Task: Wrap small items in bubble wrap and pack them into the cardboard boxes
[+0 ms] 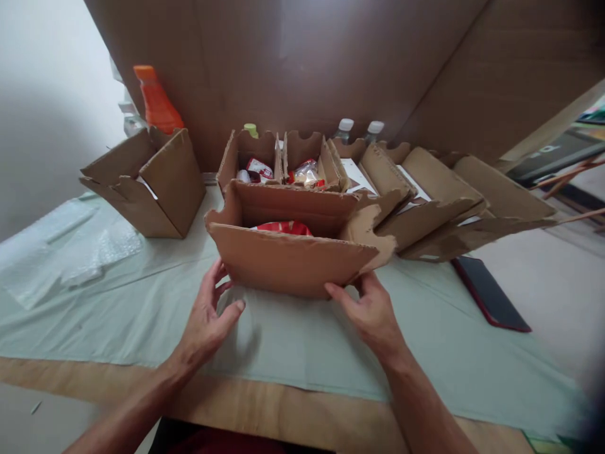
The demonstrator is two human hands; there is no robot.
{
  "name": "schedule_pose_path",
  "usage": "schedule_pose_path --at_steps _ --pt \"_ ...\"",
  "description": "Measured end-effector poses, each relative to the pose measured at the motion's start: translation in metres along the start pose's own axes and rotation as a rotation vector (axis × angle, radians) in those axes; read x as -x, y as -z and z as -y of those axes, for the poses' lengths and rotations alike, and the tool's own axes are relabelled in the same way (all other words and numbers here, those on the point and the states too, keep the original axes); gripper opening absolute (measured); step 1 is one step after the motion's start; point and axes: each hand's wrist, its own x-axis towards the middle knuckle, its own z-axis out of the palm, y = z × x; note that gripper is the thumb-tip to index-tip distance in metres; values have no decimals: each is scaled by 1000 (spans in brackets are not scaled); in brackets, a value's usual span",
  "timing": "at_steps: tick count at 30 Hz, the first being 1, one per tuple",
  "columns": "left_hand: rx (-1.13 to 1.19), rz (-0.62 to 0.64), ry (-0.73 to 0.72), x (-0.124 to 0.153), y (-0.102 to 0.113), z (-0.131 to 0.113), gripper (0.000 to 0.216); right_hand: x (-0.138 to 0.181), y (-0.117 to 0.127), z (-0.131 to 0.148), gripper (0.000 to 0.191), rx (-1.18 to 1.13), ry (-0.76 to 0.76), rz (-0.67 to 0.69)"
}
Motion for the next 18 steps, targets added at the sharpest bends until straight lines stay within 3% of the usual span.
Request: schedule_pose_path --at_steps 3,7,13,18 --pt "-90 -3 52 -6 -17 20 73 0 -8 -28 33 111 12 22" --pt "-182 -1 77 -2 -19 36 71 13 -24 -60 34 340 107 14" --pt "-362 10 1 -4 -21 26 74 4 -21 -79 43 656 295 55" --pt "-721 181 -26 6 -8 16 83 4 -25 -75 59 845 350 99"
